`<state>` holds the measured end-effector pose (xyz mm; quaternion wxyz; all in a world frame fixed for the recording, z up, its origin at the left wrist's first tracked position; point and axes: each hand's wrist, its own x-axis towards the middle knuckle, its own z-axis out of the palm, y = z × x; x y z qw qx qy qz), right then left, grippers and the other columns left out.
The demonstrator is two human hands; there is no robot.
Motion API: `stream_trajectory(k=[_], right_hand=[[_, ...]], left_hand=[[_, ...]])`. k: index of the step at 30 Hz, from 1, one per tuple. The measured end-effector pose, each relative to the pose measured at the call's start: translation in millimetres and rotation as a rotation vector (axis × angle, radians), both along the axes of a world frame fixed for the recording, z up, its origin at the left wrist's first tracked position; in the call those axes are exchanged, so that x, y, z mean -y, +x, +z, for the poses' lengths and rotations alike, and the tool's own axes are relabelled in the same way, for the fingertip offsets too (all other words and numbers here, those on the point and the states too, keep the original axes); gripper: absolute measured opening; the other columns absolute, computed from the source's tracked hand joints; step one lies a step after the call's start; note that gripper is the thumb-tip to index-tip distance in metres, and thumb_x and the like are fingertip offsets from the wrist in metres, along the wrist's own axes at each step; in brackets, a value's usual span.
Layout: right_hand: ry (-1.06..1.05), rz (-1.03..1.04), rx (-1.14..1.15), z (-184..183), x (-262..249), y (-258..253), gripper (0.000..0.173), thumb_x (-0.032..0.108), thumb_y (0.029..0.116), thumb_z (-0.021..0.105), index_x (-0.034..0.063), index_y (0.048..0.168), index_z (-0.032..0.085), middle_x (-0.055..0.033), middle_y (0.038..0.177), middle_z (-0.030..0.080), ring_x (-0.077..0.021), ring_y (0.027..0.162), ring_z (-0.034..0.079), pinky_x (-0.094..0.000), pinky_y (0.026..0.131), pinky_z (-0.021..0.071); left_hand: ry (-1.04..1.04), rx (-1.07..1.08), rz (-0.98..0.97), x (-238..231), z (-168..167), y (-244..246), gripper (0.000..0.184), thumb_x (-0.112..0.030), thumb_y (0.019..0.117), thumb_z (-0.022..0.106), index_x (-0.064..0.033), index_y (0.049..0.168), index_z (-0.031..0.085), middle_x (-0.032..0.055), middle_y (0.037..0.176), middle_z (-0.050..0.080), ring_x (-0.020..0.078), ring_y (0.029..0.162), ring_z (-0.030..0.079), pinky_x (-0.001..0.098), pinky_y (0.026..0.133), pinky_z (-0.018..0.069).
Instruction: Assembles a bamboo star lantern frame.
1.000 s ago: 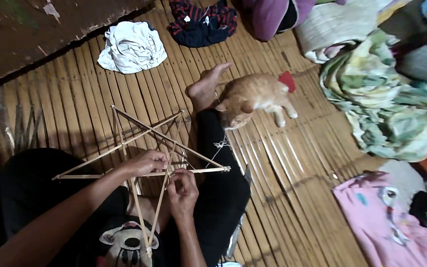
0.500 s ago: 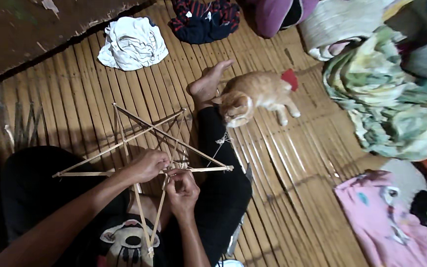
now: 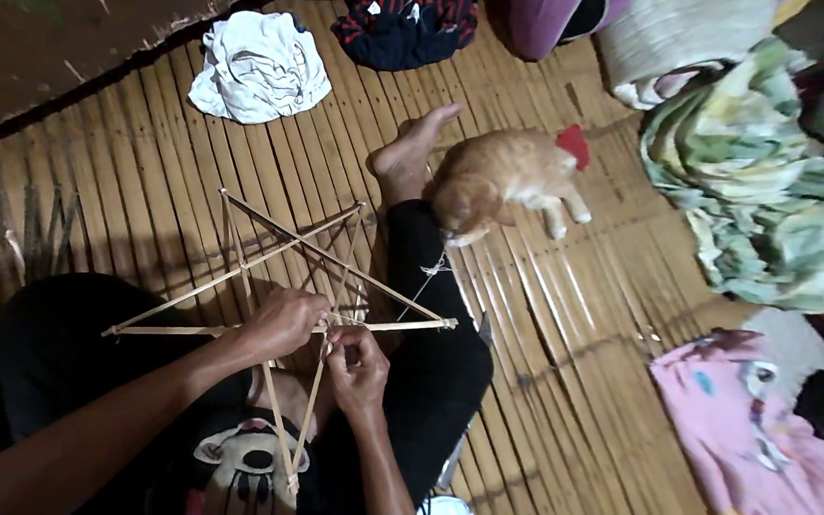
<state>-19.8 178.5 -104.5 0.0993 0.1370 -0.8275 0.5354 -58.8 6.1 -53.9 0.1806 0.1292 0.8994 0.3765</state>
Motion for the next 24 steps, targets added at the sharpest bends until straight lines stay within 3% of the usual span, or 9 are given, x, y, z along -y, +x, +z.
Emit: stream_trajectory(k=[4, 8, 12, 16, 18, 21, 24], right_hand=[[-0.007, 0.016, 0.013, -0.7, -5.1, 0.8, 0.004, 0.008, 0.0854, 0.06, 0.0083, 0.084, 0.064, -0.0025, 0.092, 0.073, -0.007, 0.079, 0.065, -0.0308, 0.08, 0.0504], [-0.009, 0.011, 0.003, -5.3, -18.0, 5.9, 0.005, 0.007, 0.0827, 0.061, 0.0042, 0.08, 0.063, -0.0074, 0.089, 0.072, -0.0112, 0.085, 0.067, -0.0252, 0.078, 0.0524], [-0.001, -0.007, -0.02, -0.2, -19.1, 9.0, 0.008, 0.008, 0.0827, 0.06, 0.0017, 0.08, 0.063, -0.0099, 0.087, 0.07, -0.0131, 0.086, 0.067, -0.0249, 0.079, 0.0529], [0.062, -0.079, -0.069, 10.5, -11.0, -2.4, 0.016, 0.003, 0.0845, 0.061, -0.0067, 0.092, 0.07, -0.0151, 0.092, 0.07, -0.0095, 0.076, 0.065, -0.017, 0.068, 0.0543], [0.147, -0.099, 0.015, 14.7, -11.9, -6.4, 0.02, 0.003, 0.0862, 0.062, -0.007, 0.1, 0.072, -0.0155, 0.093, 0.07, -0.0107, 0.07, 0.064, -0.0202, 0.064, 0.0545], [0.14, -0.067, 0.341, 22.1, -10.3, -10.2, 0.02, 0.011, 0.0939, 0.066, -0.0023, 0.106, 0.075, -0.0112, 0.09, 0.076, -0.0141, 0.072, 0.071, -0.0312, 0.067, 0.0598], [-0.097, -0.035, 0.635, 28.9, -3.6, -15.6, 0.016, 0.016, 0.0964, 0.067, 0.001, 0.099, 0.074, -0.0013, 0.078, 0.071, -0.0036, 0.061, 0.062, -0.0223, 0.059, 0.0533]], left_hand=[[-0.051, 0.077, -0.022, 0.4, 7.0, -2.9, 0.025, -0.012, 0.1075, 0.05, 0.0015, 0.109, 0.071, 0.0184, 0.092, 0.072, 0.0338, 0.088, 0.07, 0.0516, 0.083, 0.0528], [-0.08, 0.339, 0.091, 10.2, 33.0, -22.1, 0.026, -0.017, 0.1094, 0.05, -0.0021, 0.114, 0.07, 0.0169, 0.094, 0.069, 0.0308, 0.089, 0.066, 0.0508, 0.084, 0.0521], [-0.021, 0.462, 0.119, 13.7, 29.9, -33.7, 0.024, -0.02, 0.1085, 0.053, -0.0057, 0.103, 0.071, 0.0068, 0.084, 0.063, 0.0159, 0.072, 0.058, 0.0366, 0.069, 0.0492], [0.004, 0.529, 0.145, 6.5, 30.7, -30.5, 0.025, -0.021, 0.1094, 0.051, -0.0033, 0.107, 0.069, 0.0082, 0.086, 0.063, 0.0143, 0.07, 0.056, 0.0325, 0.067, 0.0483], [0.027, 0.504, 0.152, 8.0, 26.0, -29.2, 0.024, -0.021, 0.1085, 0.053, -0.004, 0.104, 0.069, 0.0071, 0.086, 0.063, 0.0144, 0.075, 0.057, 0.0344, 0.071, 0.0476], [0.029, 0.508, 0.163, 9.1, 24.7, -28.8, 0.023, -0.021, 0.1083, 0.054, -0.0053, 0.107, 0.071, 0.0072, 0.092, 0.066, 0.0149, 0.081, 0.06, 0.036, 0.075, 0.0497], [0.035, 0.495, 0.164, 8.4, 24.1, -29.0, 0.023, -0.02, 0.1078, 0.055, -0.0034, 0.105, 0.07, 0.009, 0.091, 0.066, 0.0176, 0.083, 0.06, 0.0395, 0.078, 0.0489]])
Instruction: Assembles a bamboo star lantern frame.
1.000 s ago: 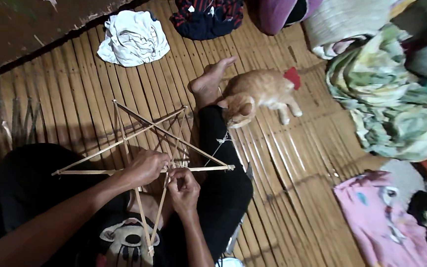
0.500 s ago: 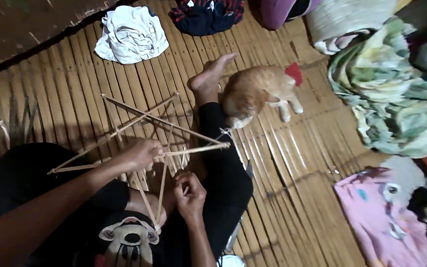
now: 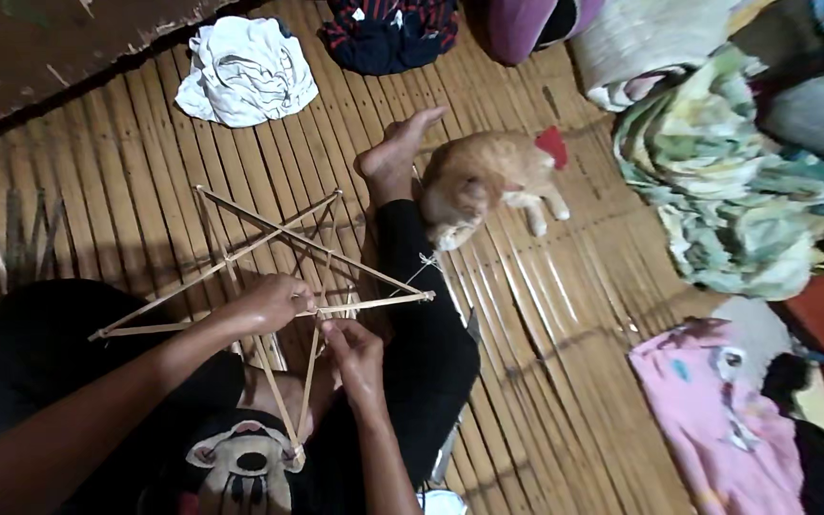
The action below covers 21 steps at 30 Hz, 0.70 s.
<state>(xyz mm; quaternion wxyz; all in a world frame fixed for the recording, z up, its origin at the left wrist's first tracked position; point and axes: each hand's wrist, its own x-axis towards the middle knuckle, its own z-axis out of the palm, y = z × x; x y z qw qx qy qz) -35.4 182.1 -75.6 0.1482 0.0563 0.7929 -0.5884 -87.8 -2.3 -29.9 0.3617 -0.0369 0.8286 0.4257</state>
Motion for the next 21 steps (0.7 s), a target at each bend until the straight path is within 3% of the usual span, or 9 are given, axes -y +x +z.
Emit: stream_trajectory(k=[4, 7, 10, 15, 21], right_hand=[[-0.114, -0.059, 0.049, -1.4, 8.3, -2.7, 0.008, 0.006, 0.0925, 0.071, -0.0015, 0.095, 0.073, -0.0001, 0.073, 0.068, 0.0007, 0.056, 0.055, -0.0175, 0.054, 0.0477], [-0.121, -0.08, 0.063, 0.9, 10.9, -5.0, 0.008, 0.002, 0.0948, 0.066, -0.003, 0.093, 0.072, -0.0001, 0.07, 0.066, 0.0007, 0.053, 0.053, -0.017, 0.051, 0.046], [-0.057, -0.075, 0.031, 3.5, 9.1, -6.4, 0.012, 0.002, 0.0969, 0.063, -0.003, 0.096, 0.073, -0.0016, 0.077, 0.07, 0.0013, 0.056, 0.055, -0.0162, 0.054, 0.0476], [0.03, -0.115, -0.166, -2.7, 6.2, -5.8, 0.009, 0.001, 0.09, 0.068, 0.0001, 0.093, 0.076, -0.005, 0.088, 0.073, -0.0012, 0.073, 0.064, -0.0168, 0.067, 0.0531], [0.112, -0.098, -0.374, -15.3, 8.6, -7.2, 0.01, 0.002, 0.0864, 0.065, -0.0006, 0.088, 0.075, -0.0064, 0.086, 0.068, -0.0018, 0.069, 0.06, -0.0148, 0.062, 0.0506]], left_hand=[[0.023, -0.009, 0.024, 0.0, -2.4, 1.2, 0.021, -0.019, 0.107, 0.056, -0.0038, 0.105, 0.071, 0.0086, 0.09, 0.066, 0.0168, 0.081, 0.06, 0.0371, 0.075, 0.0499], [0.033, -0.015, 0.032, 2.0, -2.2, 1.6, 0.02, -0.019, 0.1064, 0.058, -0.0045, 0.106, 0.072, 0.0074, 0.091, 0.067, 0.0153, 0.081, 0.061, 0.0363, 0.076, 0.0498], [0.044, -0.049, 0.024, 5.1, -6.7, 2.1, 0.02, -0.02, 0.1056, 0.059, -0.0053, 0.105, 0.073, 0.006, 0.089, 0.067, 0.0144, 0.08, 0.06, 0.0359, 0.075, 0.0492], [0.033, -0.084, 0.0, 8.5, -11.6, 2.5, 0.018, -0.02, 0.1051, 0.06, -0.0077, 0.105, 0.074, 0.0051, 0.09, 0.07, 0.0143, 0.082, 0.063, 0.038, 0.077, 0.0508], [-0.013, -0.144, 0.012, 6.2, -8.3, 3.8, 0.015, -0.022, 0.1022, 0.066, -0.0115, 0.102, 0.077, 0.0026, 0.082, 0.07, 0.0126, 0.07, 0.06, 0.037, 0.07, 0.0503]])
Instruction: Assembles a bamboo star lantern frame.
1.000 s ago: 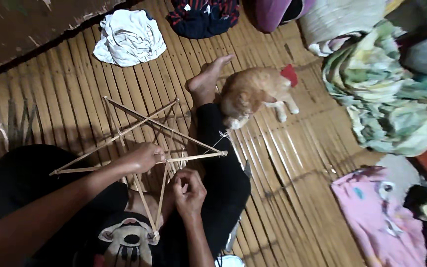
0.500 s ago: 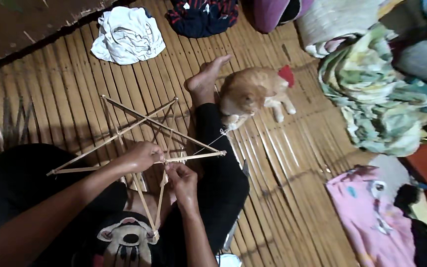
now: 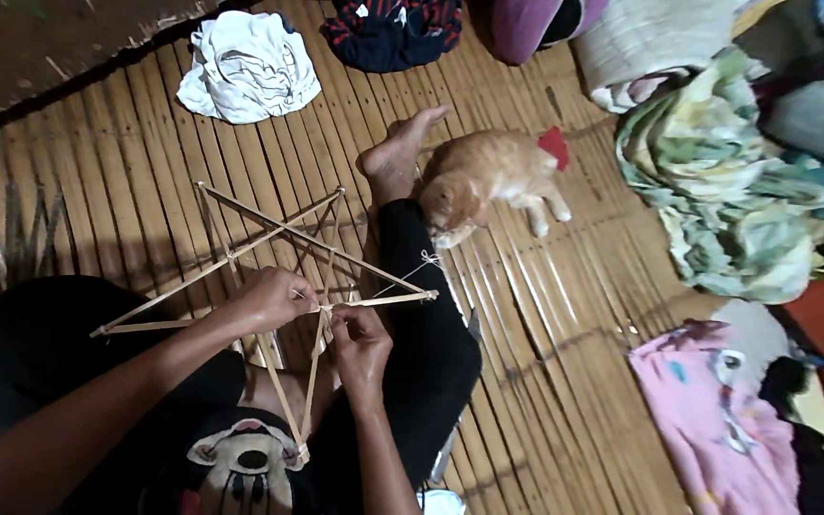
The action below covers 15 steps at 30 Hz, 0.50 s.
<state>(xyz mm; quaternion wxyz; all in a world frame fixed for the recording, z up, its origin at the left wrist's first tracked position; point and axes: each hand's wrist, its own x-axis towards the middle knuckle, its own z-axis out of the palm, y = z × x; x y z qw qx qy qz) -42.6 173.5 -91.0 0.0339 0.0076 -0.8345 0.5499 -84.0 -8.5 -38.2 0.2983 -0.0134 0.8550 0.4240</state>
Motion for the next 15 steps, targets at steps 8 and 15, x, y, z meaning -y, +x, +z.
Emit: stream_trajectory(k=[8, 15], right_hand=[[0.214, 0.056, -0.122, 0.7, 2.6, -1.0, 0.011, 0.004, 0.0834, 0.063, -0.0006, 0.084, 0.074, -0.0094, 0.083, 0.067, -0.0059, 0.062, 0.058, -0.0185, 0.056, 0.0491], [0.312, 0.102, -0.217, -3.9, -2.4, -0.4, 0.012, 0.006, 0.0809, 0.063, 0.0004, 0.082, 0.074, -0.0101, 0.083, 0.067, -0.0138, 0.068, 0.061, -0.024, 0.06, 0.0511]], left_hand=[[-0.067, -0.174, -0.011, -7.7, 2.5, 2.3, 0.015, -0.013, 0.1022, 0.064, -0.0078, 0.102, 0.078, 0.0088, 0.086, 0.072, 0.0223, 0.08, 0.066, 0.0462, 0.079, 0.0513], [-0.035, -0.075, 0.017, -6.5, -2.1, 0.9, 0.016, -0.016, 0.1026, 0.064, -0.0065, 0.103, 0.077, 0.0096, 0.089, 0.072, 0.0233, 0.085, 0.067, 0.047, 0.08, 0.0517]])
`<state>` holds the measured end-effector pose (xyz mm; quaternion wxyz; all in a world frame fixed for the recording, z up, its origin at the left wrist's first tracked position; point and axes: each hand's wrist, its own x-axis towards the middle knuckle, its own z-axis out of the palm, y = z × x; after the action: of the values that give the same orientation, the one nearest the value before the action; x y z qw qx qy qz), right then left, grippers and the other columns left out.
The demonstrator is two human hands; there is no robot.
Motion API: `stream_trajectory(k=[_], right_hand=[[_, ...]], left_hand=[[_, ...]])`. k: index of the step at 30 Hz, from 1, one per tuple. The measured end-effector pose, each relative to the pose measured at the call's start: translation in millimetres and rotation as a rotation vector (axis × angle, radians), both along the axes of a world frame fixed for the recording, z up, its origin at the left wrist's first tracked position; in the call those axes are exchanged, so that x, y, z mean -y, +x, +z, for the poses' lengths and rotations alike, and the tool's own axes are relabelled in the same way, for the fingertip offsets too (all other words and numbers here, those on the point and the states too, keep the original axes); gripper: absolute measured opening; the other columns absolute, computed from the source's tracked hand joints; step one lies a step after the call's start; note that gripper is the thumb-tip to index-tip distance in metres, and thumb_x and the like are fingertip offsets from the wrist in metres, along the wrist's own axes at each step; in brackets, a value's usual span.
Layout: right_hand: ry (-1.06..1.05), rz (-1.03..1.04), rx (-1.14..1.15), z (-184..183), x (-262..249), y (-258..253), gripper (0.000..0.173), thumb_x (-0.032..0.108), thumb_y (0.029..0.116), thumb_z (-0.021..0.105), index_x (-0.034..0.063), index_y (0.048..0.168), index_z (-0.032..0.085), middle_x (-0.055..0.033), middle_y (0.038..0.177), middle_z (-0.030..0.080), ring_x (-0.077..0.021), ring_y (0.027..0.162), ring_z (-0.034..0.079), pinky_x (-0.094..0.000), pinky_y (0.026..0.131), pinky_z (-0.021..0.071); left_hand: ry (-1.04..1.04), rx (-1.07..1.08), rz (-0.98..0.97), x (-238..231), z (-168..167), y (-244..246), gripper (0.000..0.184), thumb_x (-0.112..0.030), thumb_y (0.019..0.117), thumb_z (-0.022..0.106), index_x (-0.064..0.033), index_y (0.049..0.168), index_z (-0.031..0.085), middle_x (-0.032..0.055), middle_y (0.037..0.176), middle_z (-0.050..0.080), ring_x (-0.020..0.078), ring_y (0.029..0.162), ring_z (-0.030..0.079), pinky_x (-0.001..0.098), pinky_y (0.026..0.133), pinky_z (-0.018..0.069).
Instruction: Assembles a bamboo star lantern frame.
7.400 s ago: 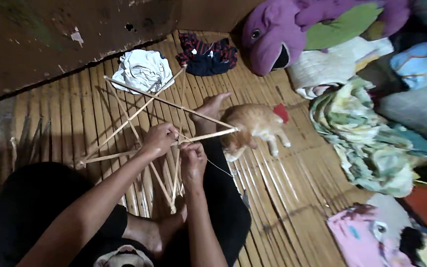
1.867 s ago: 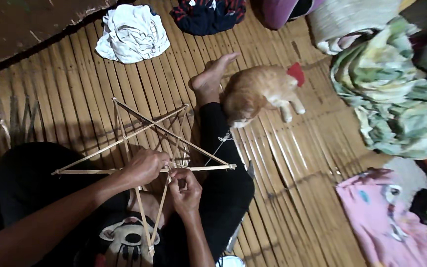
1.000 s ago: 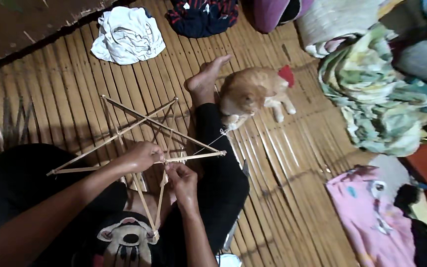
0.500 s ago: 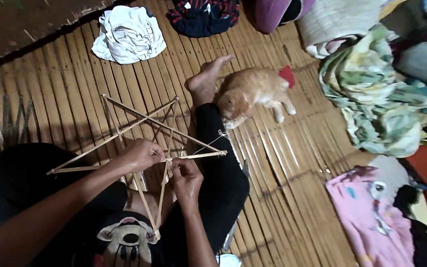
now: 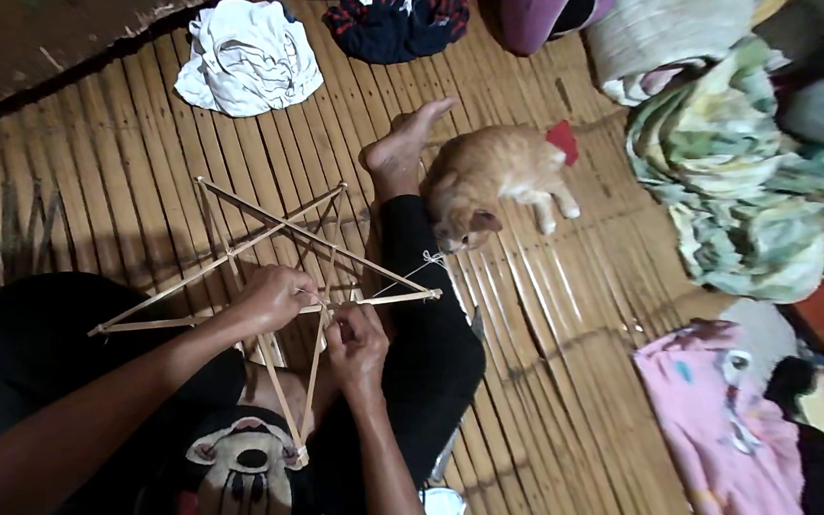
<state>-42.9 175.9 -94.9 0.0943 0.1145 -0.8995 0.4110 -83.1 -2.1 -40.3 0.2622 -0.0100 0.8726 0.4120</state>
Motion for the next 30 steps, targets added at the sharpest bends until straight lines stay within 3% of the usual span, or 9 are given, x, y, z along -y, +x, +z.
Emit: stream_trajectory(k=[3, 5, 11, 15, 22, 30], right_hand=[[0.017, 0.036, -0.032, -2.0, -3.2, 0.3, 0.014, 0.008, 0.0823, 0.063, 0.0016, 0.082, 0.075, -0.0111, 0.085, 0.069, -0.0197, 0.078, 0.066, -0.0282, 0.068, 0.0551], [0.022, 0.06, -0.053, -2.3, -3.7, 0.9, 0.014, 0.007, 0.082, 0.063, 0.0018, 0.083, 0.076, -0.0117, 0.086, 0.071, -0.0213, 0.08, 0.067, -0.0289, 0.07, 0.0561], [-0.008, 0.185, -0.078, -2.8, -11.4, -0.4, 0.016, 0.007, 0.0854, 0.063, 0.0015, 0.087, 0.077, -0.0119, 0.089, 0.073, -0.0226, 0.084, 0.069, -0.0304, 0.076, 0.0572], [-0.052, 0.261, 0.024, 4.4, -21.4, -4.5, 0.017, 0.008, 0.0896, 0.062, 0.0014, 0.091, 0.077, -0.0112, 0.092, 0.074, -0.0193, 0.086, 0.069, -0.0281, 0.078, 0.0565], [-0.102, 0.275, 0.246, 18.1, -25.7, -12.7, 0.016, 0.011, 0.0905, 0.06, 0.0039, 0.09, 0.075, -0.0068, 0.09, 0.07, -0.0142, 0.082, 0.066, -0.031, 0.073, 0.0542], [-0.135, 0.175, 0.436, 27.3, -19.7, -17.8, 0.016, 0.012, 0.0939, 0.061, 0.0046, 0.092, 0.075, -0.0041, 0.089, 0.069, -0.0091, 0.076, 0.063, -0.0306, 0.071, 0.053]], left_hand=[[0.089, 0.169, 0.073, 3.5, -1.8, -3.8, 0.015, -0.017, 0.1024, 0.065, -0.007, 0.102, 0.076, 0.0079, 0.095, 0.072, 0.0187, 0.09, 0.065, 0.0435, 0.083, 0.0513], [0.149, 0.275, 0.131, 1.4, -0.3, -7.4, 0.014, -0.016, 0.1021, 0.064, -0.007, 0.103, 0.076, 0.0043, 0.097, 0.071, 0.0113, 0.09, 0.063, 0.0353, 0.084, 0.0506], [0.229, 0.453, 0.274, -10.7, 9.3, -14.0, 0.012, -0.012, 0.101, 0.065, -0.0063, 0.103, 0.075, 0.0012, 0.097, 0.071, 0.004, 0.08, 0.058, 0.024, 0.068, 0.0426], [0.237, 0.492, 0.299, -14.4, 12.0, -15.8, 0.009, -0.011, 0.0998, 0.066, -0.0073, 0.102, 0.074, -0.0033, 0.091, 0.071, -0.0011, 0.065, 0.051, 0.0182, 0.056, 0.0361], [0.236, 0.473, 0.27, -17.0, 7.5, -9.3, 0.013, -0.012, 0.1005, 0.066, -0.0064, 0.108, 0.076, 0.0038, 0.108, 0.072, 0.0085, 0.094, 0.06, 0.0309, 0.08, 0.045], [0.266, 0.384, 0.234, -15.2, 1.8, -2.9, 0.011, -0.009, 0.0984, 0.068, -0.0039, 0.104, 0.076, 0.0046, 0.101, 0.073, 0.0084, 0.093, 0.064, 0.0303, 0.085, 0.0508]])
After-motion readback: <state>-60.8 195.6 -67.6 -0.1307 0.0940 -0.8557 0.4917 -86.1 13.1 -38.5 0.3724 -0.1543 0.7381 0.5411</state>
